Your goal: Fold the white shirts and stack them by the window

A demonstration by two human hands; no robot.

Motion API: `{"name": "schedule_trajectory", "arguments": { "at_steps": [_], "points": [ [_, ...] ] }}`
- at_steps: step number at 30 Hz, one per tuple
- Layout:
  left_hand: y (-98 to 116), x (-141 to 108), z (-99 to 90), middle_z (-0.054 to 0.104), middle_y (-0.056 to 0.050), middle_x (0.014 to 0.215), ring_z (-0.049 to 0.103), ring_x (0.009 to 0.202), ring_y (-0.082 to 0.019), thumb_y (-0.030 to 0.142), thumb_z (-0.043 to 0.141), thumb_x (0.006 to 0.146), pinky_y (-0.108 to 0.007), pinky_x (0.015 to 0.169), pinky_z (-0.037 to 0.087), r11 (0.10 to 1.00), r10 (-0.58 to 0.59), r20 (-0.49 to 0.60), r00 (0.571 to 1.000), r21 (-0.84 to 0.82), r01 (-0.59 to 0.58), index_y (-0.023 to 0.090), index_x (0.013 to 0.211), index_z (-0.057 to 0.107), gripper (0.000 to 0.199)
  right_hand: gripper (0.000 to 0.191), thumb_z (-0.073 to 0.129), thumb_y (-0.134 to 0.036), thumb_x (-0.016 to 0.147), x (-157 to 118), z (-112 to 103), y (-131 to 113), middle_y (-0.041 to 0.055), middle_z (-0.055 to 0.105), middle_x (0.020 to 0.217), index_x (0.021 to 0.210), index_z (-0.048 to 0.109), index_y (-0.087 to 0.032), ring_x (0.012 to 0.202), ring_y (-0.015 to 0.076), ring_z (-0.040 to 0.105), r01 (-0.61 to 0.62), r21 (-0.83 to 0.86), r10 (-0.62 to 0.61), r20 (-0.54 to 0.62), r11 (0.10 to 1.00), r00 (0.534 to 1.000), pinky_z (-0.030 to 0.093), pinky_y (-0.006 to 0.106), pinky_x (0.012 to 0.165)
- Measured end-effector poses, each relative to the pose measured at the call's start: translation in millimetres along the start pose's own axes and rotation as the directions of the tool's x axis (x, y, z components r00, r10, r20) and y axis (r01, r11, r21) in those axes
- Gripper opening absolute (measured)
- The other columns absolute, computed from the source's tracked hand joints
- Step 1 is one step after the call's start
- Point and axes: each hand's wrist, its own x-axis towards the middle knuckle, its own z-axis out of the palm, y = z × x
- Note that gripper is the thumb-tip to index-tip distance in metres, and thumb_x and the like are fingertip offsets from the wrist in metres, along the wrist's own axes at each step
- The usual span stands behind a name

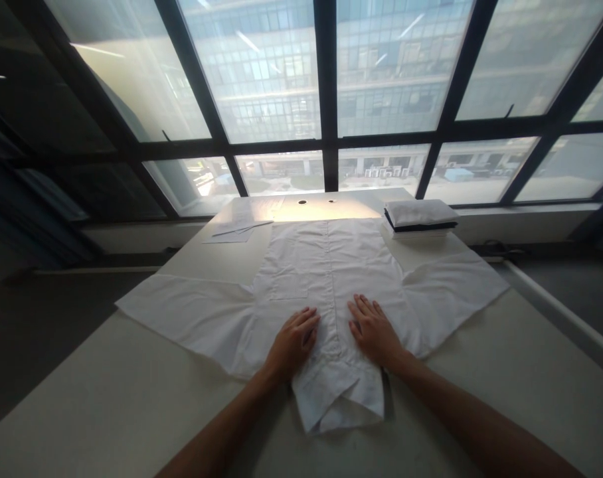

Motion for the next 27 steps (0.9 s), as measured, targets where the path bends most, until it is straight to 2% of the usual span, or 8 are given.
{"name": "schedule_trajectory", "arguments": {
  "at_steps": [10,20,27],
  "points": [
    [2.7,1.4,0.2,0.064,-0.005,0.140,0.054,0.135,-0.025,0.015,0.054,0.093,-0.047,0.115,0.046,0.998,0.048,-0.049,0.998,0.041,-0.046,0.025,0.127,0.070,0.039,0.055,0.044,-0.027,0.099,0.9,-0.7,0.6,0.0132,0.036,0.162,0.151,0.048,-0.012,0.152,0.0257,0.028,0.003,0.007,-0.003,0.000,1.000,1.000,0.019,0.046,0.124],
    [3.8,4.7,-0.9,0.064,-0.005,0.140,0.056,0.133,-0.025,0.013,0.055,0.092,-0.045,0.114,0.047,0.996,0.060,-0.044,0.997,0.075,-0.057,0.023,0.129,0.068,0.040,0.054,0.044,-0.026,0.099,4.2,2.8,-0.1,0.0138,0.039,0.161,0.150,0.049,-0.012,0.151,0.0268,0.030,-0.003,-0.031,0.002,-0.020,1.000,1.000,0.020,0.047,0.124],
    [-0.6,5.5,4.1,0.065,-0.005,0.138,0.058,0.129,-0.025,0.014,0.054,0.093,-0.044,0.111,0.049,0.993,0.065,-0.051,0.997,0.105,-0.060,0.025,0.126,0.069,0.037,0.046,0.040,-0.031,0.103,10.0,5.4,-0.9,0.0151,0.050,0.153,0.141,0.059,-0.014,0.145,0.0275,0.042,-0.028,-0.055,0.024,-0.064,0.998,0.998,0.028,0.048,0.121]
  ]
}}
